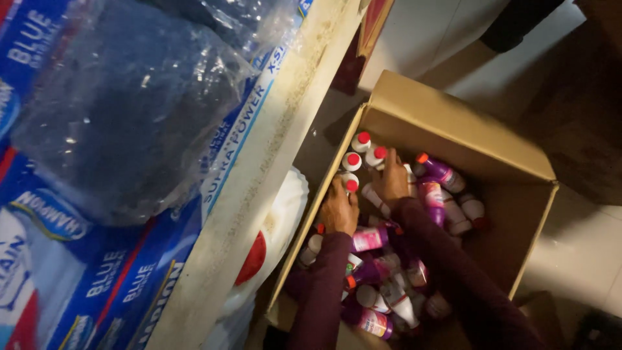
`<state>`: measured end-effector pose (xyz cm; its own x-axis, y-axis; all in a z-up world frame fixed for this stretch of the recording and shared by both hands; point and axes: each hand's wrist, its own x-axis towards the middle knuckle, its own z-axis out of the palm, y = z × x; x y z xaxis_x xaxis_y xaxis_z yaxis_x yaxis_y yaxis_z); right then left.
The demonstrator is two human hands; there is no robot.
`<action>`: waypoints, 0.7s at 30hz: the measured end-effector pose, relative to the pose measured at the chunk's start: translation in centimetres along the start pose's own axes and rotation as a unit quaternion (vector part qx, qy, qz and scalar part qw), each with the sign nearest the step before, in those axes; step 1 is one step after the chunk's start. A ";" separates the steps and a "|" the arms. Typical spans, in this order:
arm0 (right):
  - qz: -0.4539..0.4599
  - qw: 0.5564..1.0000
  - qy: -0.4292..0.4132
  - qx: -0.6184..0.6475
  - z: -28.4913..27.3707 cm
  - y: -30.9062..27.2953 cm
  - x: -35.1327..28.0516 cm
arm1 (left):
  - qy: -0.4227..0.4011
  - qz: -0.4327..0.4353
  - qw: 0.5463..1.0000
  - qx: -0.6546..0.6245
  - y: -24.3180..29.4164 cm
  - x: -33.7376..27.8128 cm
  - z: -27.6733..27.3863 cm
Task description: Organizing and restocking bottles of bleach on a store shelf and in a cardboard box.
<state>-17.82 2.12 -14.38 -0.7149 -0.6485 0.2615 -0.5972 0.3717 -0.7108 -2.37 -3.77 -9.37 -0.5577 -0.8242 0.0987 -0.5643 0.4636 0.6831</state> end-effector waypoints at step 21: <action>0.024 0.822 -0.452 -0.346 -10.9 -8.3 0.4 | -0.044 0.113 0.989 0.084 -0.5 0.7 2.9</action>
<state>-17.11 6.06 -1.30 -0.3685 -0.7347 -0.5696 -0.8635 0.4974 -0.0830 -4.26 -3.64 -11.79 -0.7274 -0.6657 0.1667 -0.5085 0.6860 0.5205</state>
